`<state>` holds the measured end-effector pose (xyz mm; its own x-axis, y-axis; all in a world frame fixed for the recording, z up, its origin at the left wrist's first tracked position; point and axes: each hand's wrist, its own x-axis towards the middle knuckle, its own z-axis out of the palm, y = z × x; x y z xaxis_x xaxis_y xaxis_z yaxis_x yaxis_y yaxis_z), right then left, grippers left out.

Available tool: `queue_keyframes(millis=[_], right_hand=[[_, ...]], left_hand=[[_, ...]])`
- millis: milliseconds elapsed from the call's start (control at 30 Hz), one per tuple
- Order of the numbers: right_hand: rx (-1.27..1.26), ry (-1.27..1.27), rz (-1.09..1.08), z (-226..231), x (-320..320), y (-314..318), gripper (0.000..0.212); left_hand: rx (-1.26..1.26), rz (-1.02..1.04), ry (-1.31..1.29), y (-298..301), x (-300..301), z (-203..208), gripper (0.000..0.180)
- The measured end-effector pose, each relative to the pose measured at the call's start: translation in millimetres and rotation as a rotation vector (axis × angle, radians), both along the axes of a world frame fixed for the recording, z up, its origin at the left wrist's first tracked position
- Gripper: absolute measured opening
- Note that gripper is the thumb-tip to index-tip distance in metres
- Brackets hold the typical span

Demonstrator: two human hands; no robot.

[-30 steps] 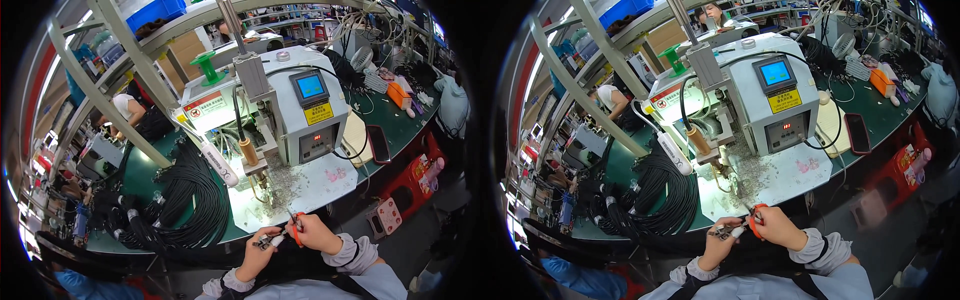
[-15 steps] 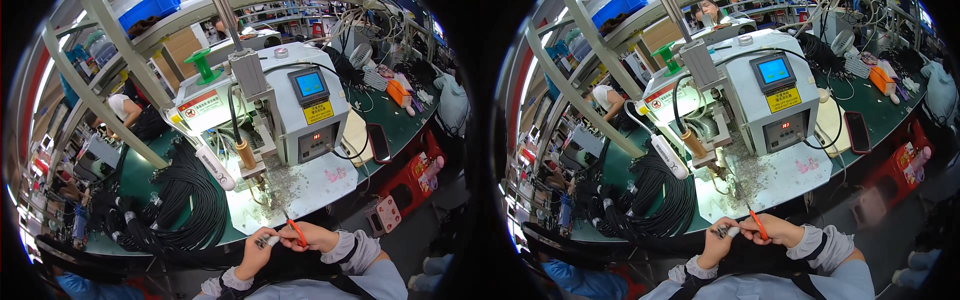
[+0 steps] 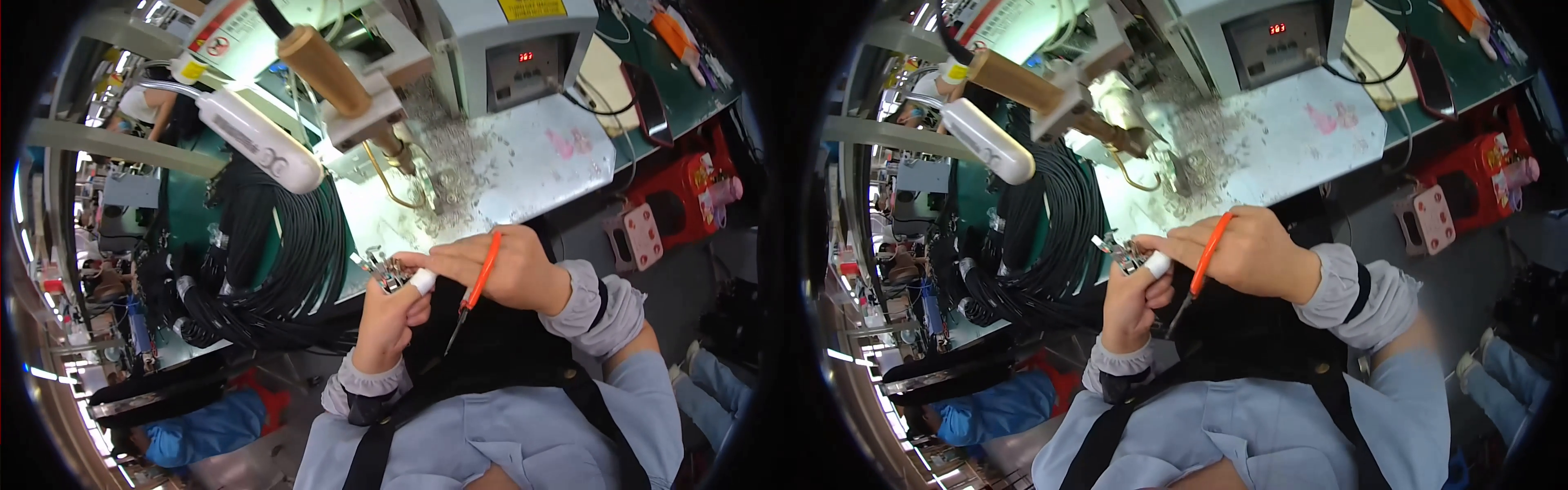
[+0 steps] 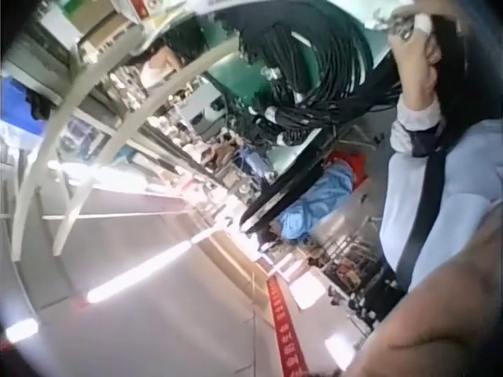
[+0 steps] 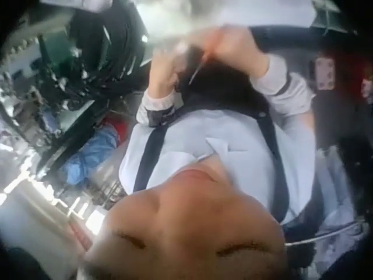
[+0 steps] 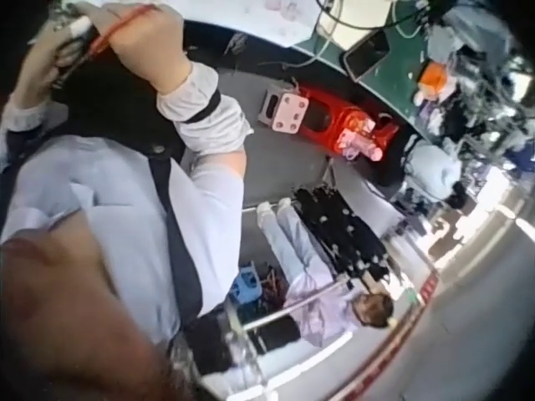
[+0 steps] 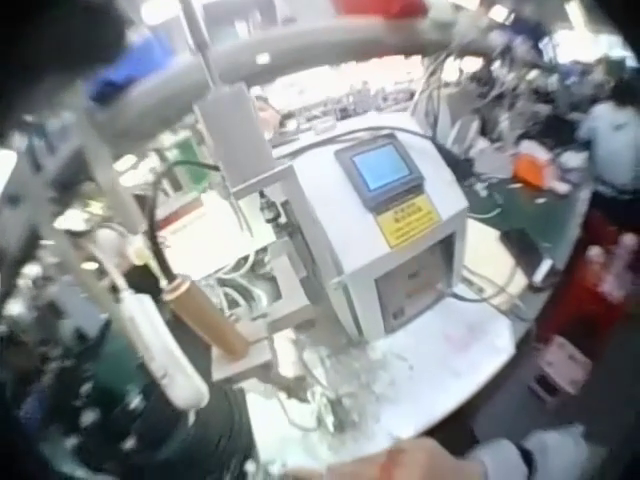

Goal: The person gathers a bundle of cables, trims the ends of the individual wires using shears, and then sets the bundle back down on the table.

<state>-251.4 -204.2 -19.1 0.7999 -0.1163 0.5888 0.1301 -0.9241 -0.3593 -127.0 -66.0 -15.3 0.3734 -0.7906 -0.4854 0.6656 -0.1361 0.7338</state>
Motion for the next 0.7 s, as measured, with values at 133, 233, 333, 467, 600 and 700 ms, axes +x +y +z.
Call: queue_keyframes(millis=[133, 233, 333, 467, 600, 700], right_hand=[[0.13, -0.08, -0.008, -18, -2, 6, 0.026], [0.263, -0.052, -0.017, -21, -4, 14, 0.025], [0.108, -0.085, -0.146, -14, -6, 26, 0.02], [0.404, -0.085, -0.172, -23, 1, 34, 0.017], [1.221, -0.116, -0.052, -27, 6, 38, 0.01], [1.499, -0.116, -0.023, -18, 7, 40, 0.005]], left_hand=[[0.043, -0.01, 0.003, 4, -2, 1, 0.01], [0.043, -0.032, 0.035, 8, -1, 1, 0.01], [0.032, -0.006, -0.242, 7, -10, -2, 0.012], [-0.005, 0.097, -0.833, 4, -26, -4, 0.015], [-0.007, 0.162, -0.767, 2, -27, -4, 0.016], [0.04, 0.17, -0.615, 3, -23, -4, 0.015]])
